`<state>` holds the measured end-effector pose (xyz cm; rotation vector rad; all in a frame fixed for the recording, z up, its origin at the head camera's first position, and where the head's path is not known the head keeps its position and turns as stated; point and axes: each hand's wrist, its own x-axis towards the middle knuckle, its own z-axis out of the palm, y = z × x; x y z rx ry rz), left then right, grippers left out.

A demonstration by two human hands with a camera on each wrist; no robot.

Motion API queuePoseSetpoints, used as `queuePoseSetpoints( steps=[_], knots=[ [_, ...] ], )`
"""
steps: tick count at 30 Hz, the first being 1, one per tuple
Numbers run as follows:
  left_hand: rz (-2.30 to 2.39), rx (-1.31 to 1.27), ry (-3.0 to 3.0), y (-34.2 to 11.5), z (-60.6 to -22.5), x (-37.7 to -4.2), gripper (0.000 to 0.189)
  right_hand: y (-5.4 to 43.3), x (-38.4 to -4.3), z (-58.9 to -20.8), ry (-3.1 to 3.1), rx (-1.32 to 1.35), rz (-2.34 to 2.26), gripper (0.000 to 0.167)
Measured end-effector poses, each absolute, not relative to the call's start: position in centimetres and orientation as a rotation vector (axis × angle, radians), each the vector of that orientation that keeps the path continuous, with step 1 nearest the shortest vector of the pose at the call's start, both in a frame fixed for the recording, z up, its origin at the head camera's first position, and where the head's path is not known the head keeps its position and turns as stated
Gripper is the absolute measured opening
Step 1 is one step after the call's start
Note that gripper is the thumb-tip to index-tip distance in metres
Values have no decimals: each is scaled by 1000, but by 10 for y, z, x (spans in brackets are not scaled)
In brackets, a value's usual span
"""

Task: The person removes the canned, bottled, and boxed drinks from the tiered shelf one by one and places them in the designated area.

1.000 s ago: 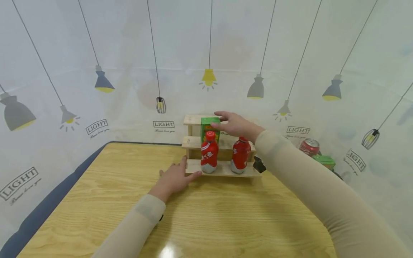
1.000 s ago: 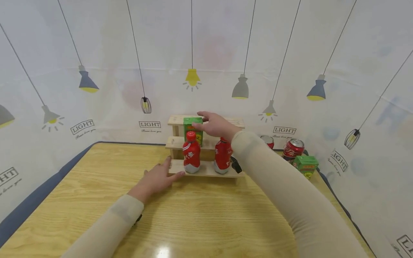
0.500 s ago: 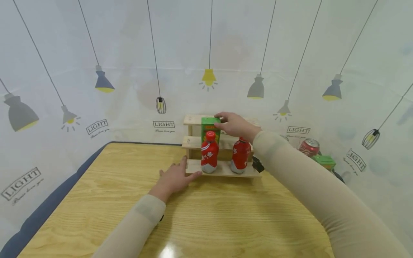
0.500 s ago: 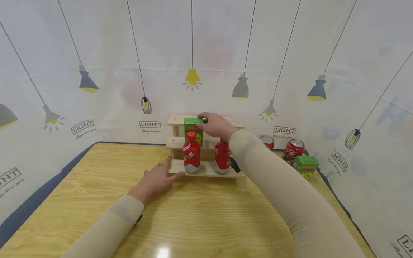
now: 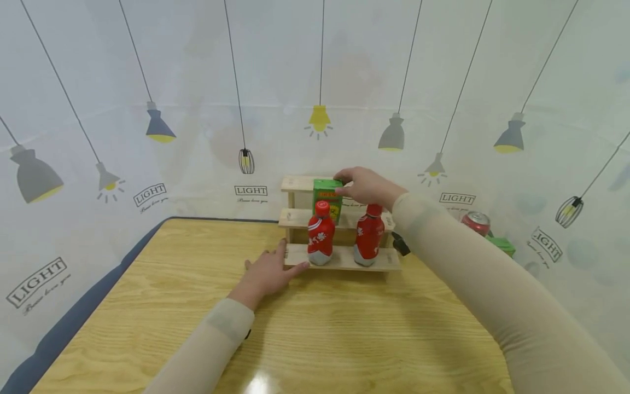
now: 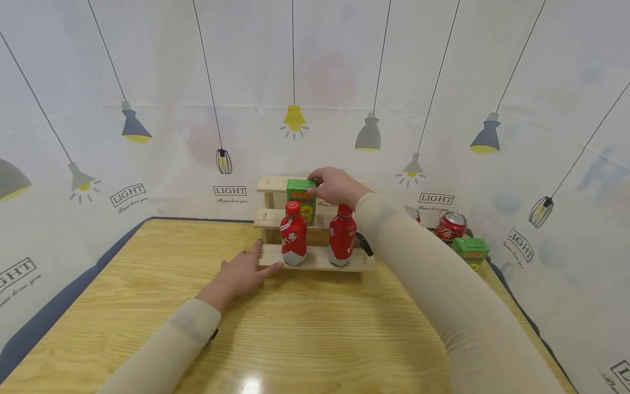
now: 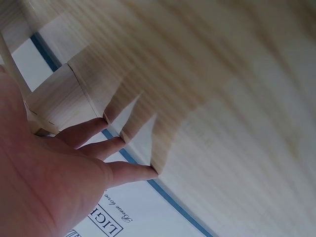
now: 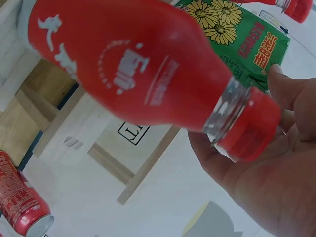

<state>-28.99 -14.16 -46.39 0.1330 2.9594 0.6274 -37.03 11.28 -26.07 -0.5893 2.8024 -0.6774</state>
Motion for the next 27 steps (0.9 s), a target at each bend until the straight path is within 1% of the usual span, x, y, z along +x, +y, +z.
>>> queuePoseSetpoints(
  steps=[8,15,20,27],
  knots=[
    [644,116,2956,-142,-463,-289,123,129,-371,-261,2809,-554,-701,52],
    [639,110,2957,-143,-465,-290,126,152,-374,-265,2840,-557,-699,51],
    [643,106,2961,-141,-463,-289,123,170,-373,-268,2831,-569,-744,52],
    [642,116,2965,-140,-461,-287,120,198,-368,-273,2786,-515,-881,51]
  ],
)
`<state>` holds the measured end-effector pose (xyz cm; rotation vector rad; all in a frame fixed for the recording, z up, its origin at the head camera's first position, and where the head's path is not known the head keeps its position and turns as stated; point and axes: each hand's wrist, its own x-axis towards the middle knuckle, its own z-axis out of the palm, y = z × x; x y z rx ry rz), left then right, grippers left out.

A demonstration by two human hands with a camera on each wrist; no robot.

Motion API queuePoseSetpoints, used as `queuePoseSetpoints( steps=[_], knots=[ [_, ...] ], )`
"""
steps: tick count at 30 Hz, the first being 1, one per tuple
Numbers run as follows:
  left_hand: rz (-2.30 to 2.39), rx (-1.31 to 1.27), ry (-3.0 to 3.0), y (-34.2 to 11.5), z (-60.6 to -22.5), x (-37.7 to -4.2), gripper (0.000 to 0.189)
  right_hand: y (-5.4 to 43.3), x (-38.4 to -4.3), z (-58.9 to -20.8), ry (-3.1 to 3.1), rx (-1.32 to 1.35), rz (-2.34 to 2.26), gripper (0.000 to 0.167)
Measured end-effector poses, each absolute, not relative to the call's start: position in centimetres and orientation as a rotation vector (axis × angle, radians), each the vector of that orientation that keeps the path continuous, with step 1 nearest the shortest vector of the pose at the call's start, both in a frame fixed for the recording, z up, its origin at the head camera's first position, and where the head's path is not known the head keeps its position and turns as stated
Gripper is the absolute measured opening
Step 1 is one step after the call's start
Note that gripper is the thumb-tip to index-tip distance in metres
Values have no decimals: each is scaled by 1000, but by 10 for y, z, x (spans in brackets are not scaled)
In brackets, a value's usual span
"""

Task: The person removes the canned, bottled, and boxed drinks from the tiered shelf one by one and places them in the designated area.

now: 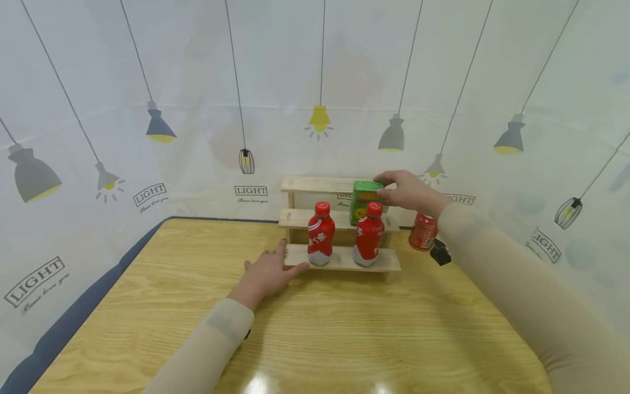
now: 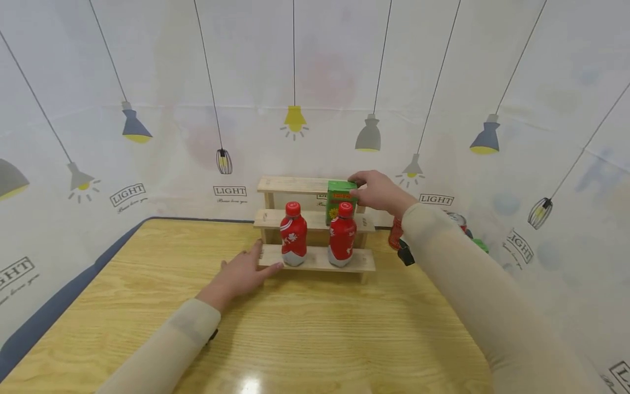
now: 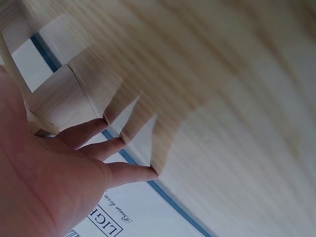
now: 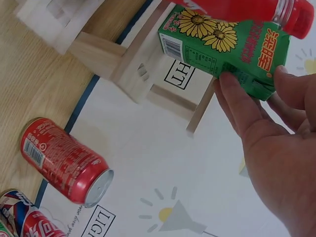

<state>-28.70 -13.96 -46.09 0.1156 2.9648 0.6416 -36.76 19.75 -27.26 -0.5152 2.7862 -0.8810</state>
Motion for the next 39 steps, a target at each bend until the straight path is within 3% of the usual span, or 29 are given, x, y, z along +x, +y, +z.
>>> queuePoseSetpoints(
  steps=[13,23,39],
  knots=[
    [634,121,2966,-142,-459,-290,126,212,-364,-280,2648,-465,-1132,65],
    [645,124,2944,-139,-458,-286,123,224,-363,-290,2644,-466,-1214,54],
    [649,117,2960,-140,-463,-288,124,291,-347,-292,2797,-510,-1024,69]
  ],
)
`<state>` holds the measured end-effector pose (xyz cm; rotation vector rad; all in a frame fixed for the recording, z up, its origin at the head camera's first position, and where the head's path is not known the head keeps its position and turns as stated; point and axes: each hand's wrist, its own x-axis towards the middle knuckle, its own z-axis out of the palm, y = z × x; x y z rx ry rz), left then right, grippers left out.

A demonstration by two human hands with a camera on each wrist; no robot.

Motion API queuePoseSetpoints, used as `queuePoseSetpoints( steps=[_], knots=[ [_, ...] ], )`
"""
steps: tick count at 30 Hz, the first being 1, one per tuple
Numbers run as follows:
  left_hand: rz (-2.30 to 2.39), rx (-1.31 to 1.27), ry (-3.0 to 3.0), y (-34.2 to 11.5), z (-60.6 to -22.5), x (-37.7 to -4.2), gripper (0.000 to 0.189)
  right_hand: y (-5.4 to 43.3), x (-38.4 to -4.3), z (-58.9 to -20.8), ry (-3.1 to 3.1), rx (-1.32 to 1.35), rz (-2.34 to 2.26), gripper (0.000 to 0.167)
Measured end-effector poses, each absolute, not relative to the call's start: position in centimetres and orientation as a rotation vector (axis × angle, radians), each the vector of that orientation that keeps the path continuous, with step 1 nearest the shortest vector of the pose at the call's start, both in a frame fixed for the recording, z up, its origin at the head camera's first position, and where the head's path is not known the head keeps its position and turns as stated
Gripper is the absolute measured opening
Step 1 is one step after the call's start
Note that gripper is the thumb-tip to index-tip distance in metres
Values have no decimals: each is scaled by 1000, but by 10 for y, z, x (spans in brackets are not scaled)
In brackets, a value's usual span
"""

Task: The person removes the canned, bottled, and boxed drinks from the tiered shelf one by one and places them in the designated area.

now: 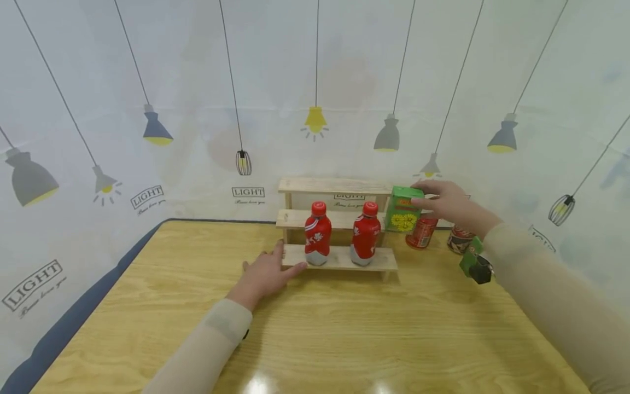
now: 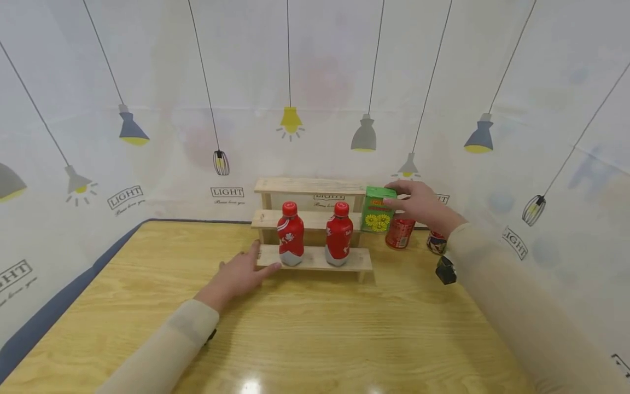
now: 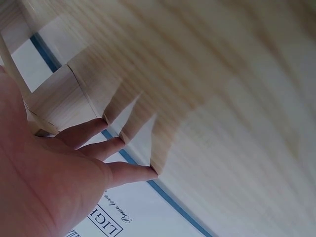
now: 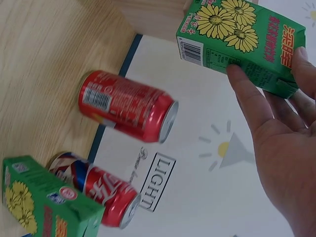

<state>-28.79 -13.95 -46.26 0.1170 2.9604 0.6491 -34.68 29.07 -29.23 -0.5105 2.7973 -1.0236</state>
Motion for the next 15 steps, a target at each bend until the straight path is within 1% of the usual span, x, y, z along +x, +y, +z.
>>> queuePoseSetpoints(
  steps=[7,15],
  knots=[
    [642,113,2961,-140,-460,-287,126,325,-340,-298,2787,-503,-1012,72],
    [647,113,2952,-139,-460,-287,123,358,-333,-322,2799,-487,-886,72]
  ],
)
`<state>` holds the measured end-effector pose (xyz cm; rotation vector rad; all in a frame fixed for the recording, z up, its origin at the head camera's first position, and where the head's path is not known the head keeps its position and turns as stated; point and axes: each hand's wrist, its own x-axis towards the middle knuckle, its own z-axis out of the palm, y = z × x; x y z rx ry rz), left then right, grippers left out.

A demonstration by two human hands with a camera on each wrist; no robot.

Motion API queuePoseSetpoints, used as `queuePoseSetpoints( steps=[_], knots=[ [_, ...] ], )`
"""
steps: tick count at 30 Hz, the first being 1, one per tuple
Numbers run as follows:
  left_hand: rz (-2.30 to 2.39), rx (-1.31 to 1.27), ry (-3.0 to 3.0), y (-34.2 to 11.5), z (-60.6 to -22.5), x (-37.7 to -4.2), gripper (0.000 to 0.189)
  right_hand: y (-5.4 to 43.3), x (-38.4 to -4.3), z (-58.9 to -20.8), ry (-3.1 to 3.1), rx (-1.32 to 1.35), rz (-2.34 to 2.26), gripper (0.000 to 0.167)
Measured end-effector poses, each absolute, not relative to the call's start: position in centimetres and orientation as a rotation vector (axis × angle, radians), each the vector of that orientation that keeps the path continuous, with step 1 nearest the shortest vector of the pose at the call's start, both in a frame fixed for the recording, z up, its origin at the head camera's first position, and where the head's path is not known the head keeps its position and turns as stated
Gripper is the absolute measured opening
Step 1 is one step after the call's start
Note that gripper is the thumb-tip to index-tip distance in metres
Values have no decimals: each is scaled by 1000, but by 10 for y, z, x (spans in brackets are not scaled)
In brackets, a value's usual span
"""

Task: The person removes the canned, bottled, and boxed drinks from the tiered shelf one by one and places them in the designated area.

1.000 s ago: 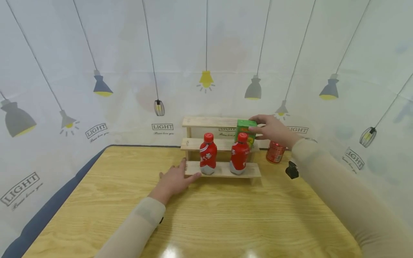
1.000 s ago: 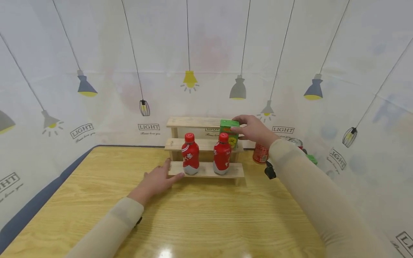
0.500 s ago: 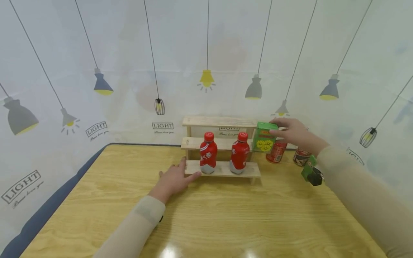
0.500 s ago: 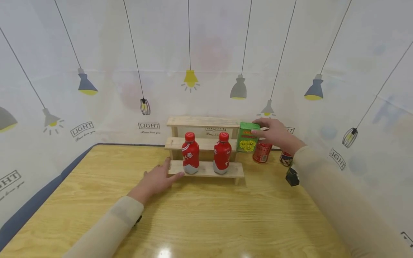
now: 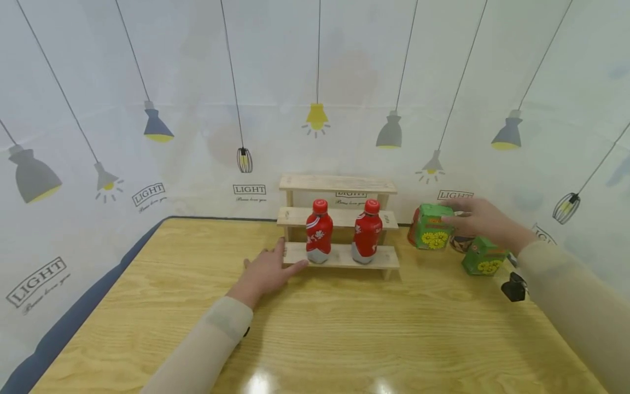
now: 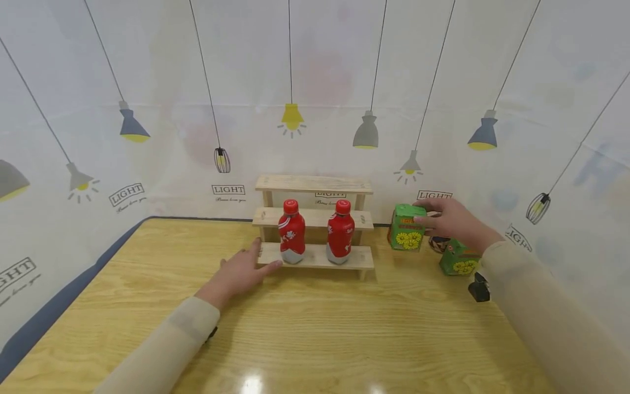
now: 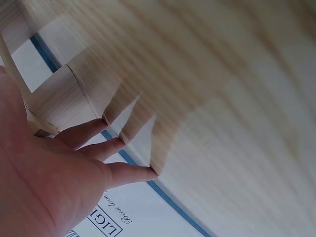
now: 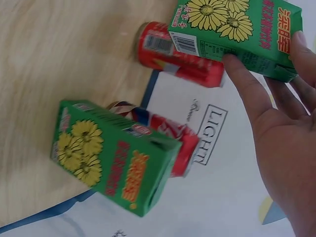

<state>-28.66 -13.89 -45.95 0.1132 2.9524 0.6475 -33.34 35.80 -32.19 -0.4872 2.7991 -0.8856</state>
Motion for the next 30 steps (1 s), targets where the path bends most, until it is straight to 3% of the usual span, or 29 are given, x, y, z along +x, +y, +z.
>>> queuePoseSetpoints(
  steps=[8,15,24,30],
  knots=[
    [636,106,2957,-139,-459,-287,124,371,-333,-346,2810,-471,-809,73],
    [646,107,2953,-138,-458,-286,122,372,-329,-360,2754,-457,-869,63],
    [650,110,2946,-138,-458,-285,123,374,-325,-370,2765,-466,-817,71],
    [648,111,2942,-139,-459,-287,124,381,-326,-372,2766,-486,-793,65]
  ],
)
